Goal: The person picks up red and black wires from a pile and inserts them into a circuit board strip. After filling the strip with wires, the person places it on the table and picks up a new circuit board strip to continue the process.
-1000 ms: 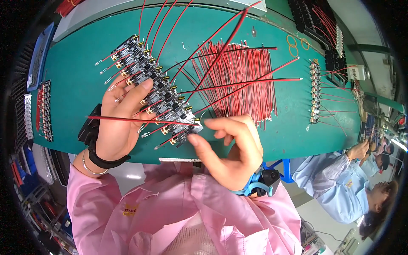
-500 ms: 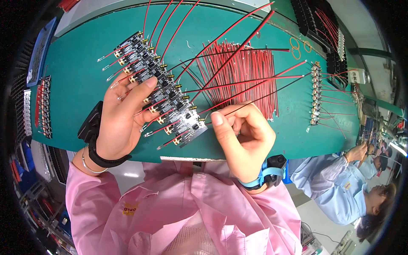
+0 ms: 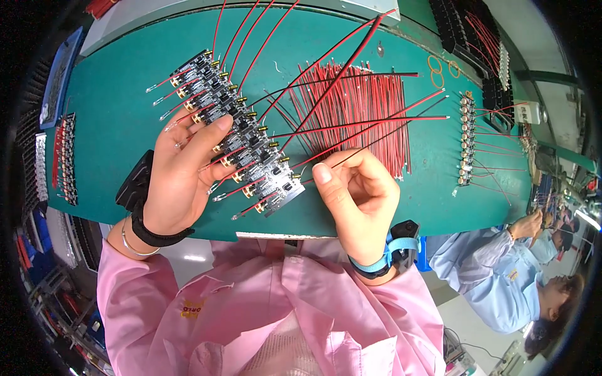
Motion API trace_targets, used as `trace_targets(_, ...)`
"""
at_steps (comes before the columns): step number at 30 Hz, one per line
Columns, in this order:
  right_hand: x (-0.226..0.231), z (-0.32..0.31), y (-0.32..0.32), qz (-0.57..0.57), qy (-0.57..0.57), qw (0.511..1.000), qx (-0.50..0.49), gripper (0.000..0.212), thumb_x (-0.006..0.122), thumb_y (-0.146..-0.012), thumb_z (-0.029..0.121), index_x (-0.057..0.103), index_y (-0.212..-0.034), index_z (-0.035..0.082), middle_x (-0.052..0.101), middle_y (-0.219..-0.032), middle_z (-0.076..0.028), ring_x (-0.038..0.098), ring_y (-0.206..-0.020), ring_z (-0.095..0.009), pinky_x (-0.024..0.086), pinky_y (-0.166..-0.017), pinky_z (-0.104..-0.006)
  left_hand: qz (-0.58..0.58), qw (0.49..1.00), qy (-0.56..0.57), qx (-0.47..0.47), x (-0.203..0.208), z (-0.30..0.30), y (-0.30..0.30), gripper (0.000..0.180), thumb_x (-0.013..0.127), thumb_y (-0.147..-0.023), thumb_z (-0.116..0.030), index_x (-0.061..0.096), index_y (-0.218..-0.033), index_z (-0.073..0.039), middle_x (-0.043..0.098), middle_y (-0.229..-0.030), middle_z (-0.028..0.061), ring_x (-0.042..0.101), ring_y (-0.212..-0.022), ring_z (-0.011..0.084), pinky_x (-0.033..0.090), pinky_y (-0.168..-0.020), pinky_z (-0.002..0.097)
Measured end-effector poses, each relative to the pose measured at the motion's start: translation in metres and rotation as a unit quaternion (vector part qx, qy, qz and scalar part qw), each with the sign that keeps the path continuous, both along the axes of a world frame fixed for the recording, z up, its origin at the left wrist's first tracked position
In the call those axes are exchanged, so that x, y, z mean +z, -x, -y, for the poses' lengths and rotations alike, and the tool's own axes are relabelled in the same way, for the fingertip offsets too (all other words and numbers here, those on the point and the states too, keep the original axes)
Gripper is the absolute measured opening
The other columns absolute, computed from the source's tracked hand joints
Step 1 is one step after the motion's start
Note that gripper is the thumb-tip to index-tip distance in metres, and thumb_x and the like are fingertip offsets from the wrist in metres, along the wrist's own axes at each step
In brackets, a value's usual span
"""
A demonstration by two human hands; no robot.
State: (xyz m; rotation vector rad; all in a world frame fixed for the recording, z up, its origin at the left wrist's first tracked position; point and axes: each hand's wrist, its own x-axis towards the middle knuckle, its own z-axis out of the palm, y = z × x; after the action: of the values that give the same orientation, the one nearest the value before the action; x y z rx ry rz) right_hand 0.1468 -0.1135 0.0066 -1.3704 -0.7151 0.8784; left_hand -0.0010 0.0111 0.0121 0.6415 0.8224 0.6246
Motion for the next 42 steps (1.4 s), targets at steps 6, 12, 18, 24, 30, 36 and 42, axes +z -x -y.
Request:
trace_targets(6, -0.001, 0.007, 0.000, -0.020, -0.023, 0.999, 0.017, 0.009, 0.057, -0.079, -0.003, 0.052, -0.085, -0.001, 0.053, -0.073, 0.001, 0.040, -0.061, -0.002, 0.031, -0.055, -0.0160, -0.013, 1.000, 0.002, -0.001, 0.001, -0.001, 0.000, 0.021, 0.056, -0.080, -0.004, 0.048, -0.099, -0.003, 0.056, -0.093, 0.0048, 0.057, -0.080, 0.0122, 0.054, -0.059, 0.0286)
trace_targets(12, 0.000, 0.021, 0.015, -0.039, 0.082, 0.996, 0.018, 0.013, 0.053, -0.083, 0.010, 0.050, -0.088, -0.002, 0.050, -0.067, -0.004, 0.041, -0.052, -0.007, 0.032, -0.046, -0.0192, -0.019, 1.000, 0.003, -0.002, 0.001, -0.001, -0.001, 0.021, 0.057, -0.080, -0.004, 0.048, -0.099, -0.004, 0.056, -0.093, 0.0049, 0.057, -0.081, 0.0122, 0.053, -0.059, 0.0284)
trace_targets(18, -0.004, 0.023, 0.018, -0.195, 0.111, 0.972, 0.070, 0.013, 0.049, -0.086, 0.010, 0.051, -0.089, -0.002, 0.055, -0.071, -0.009, 0.044, -0.050, -0.009, 0.034, -0.042, -0.0204, -0.019, 1.000, -0.006, -0.007, 0.000, 0.000, -0.001, 0.022, 0.057, -0.080, -0.005, 0.048, -0.100, -0.004, 0.057, -0.093, 0.0047, 0.057, -0.083, 0.0123, 0.053, -0.059, 0.0284)
trace_targets(24, -0.007, 0.021, 0.020, -0.263, 0.084, 0.957, 0.085, 0.013, 0.048, -0.087, 0.010, 0.052, -0.088, -0.002, 0.058, -0.075, -0.012, 0.048, -0.051, -0.009, 0.035, -0.039, -0.0201, -0.015, 1.000, -0.003, -0.002, -0.001, 0.001, -0.002, 0.022, 0.057, -0.080, -0.005, 0.048, -0.101, -0.004, 0.057, -0.093, 0.0045, 0.057, -0.082, 0.0122, 0.053, -0.060, 0.0282)
trace_targets(30, -0.007, 0.022, 0.020, -0.296, 0.063, 0.951, 0.062, 0.008, 0.051, -0.085, 0.004, 0.055, -0.087, -0.002, 0.062, -0.077, -0.011, 0.049, -0.049, -0.008, 0.039, -0.042, -0.0201, 0.014, 1.000, -0.001, -0.013, -0.001, 0.001, -0.001, 0.023, 0.057, -0.080, -0.005, 0.048, -0.102, -0.004, 0.056, -0.094, 0.0044, 0.057, -0.082, 0.0119, 0.053, -0.060, 0.0276)
trace_targets(36, -0.006, 0.023, 0.021, -0.243, 0.066, 0.967, 0.040, 0.008, 0.048, -0.084, 0.004, 0.053, -0.083, -0.002, 0.059, -0.072, -0.013, 0.051, -0.051, -0.010, 0.039, -0.039, -0.0203, 0.006, 1.000, 0.000, -0.030, 0.000, 0.004, -0.004, 0.023, 0.057, -0.081, -0.005, 0.048, -0.102, -0.004, 0.056, -0.095, 0.0040, 0.057, -0.082, 0.0110, 0.053, -0.061, 0.0263)
trace_targets(42, -0.005, 0.027, 0.018, -0.275, 0.061, 0.959, 0.032, 0.006, 0.049, -0.084, 0.002, 0.054, -0.083, -0.002, 0.060, -0.072, -0.012, 0.051, -0.050, -0.010, 0.038, -0.040, -0.0204, 0.005, 0.998, -0.003, -0.063, 0.003, 0.002, -0.003, 0.023, 0.057, -0.081, -0.005, 0.049, -0.103, -0.005, 0.056, -0.096, 0.0038, 0.057, -0.082, 0.0105, 0.053, -0.063, 0.0257)
